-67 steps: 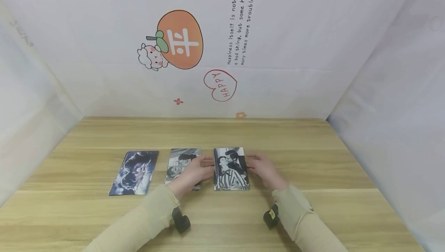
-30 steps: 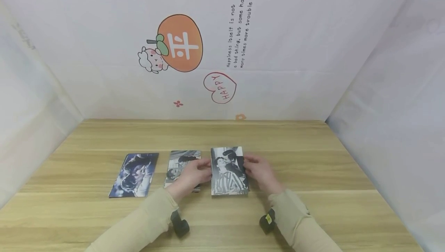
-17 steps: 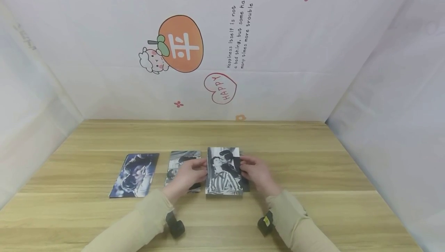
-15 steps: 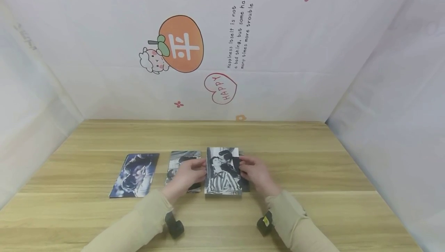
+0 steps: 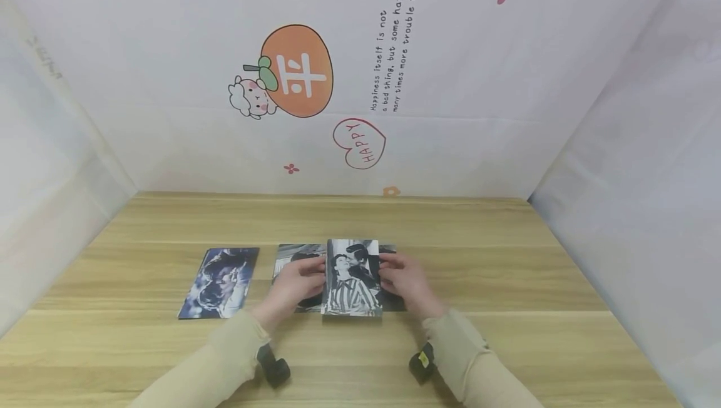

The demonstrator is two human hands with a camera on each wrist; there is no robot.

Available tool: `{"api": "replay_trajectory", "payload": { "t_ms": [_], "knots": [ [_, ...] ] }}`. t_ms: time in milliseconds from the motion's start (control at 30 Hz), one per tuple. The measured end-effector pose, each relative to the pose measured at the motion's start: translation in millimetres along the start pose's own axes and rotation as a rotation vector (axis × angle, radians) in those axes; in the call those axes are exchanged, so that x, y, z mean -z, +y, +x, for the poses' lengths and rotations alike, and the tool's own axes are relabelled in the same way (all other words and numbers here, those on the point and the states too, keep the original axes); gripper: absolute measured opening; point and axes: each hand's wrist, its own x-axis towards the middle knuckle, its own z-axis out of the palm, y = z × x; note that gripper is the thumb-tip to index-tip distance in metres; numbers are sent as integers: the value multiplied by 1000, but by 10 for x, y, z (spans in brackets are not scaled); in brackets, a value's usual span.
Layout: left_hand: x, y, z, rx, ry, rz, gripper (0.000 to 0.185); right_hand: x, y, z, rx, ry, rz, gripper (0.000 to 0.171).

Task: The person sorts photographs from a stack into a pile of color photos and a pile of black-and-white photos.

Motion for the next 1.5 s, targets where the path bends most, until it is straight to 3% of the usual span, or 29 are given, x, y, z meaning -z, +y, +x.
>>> {"api": "replay_trajectory", "payload": {
  "t_ms": [300,867,1067,1333,1500],
  "knots": [
    [138,-3,-44,9,23,-23,47,-138,5,30,24,-13,30,45],
    [321,-15,-102,37,72,49,48,-352,-21,67,31,-10,1,42],
    [383,21,-122,5,86,78,47,-420,-43,81,50,-10,-1,42],
    [508,71,-121,-13,128,134,47,-520,-88,133,58,-45,-17,42],
    [593,53,-117,-26,150,207,47,-570,-121,136,66,-111,-36,44]
  ]
}}
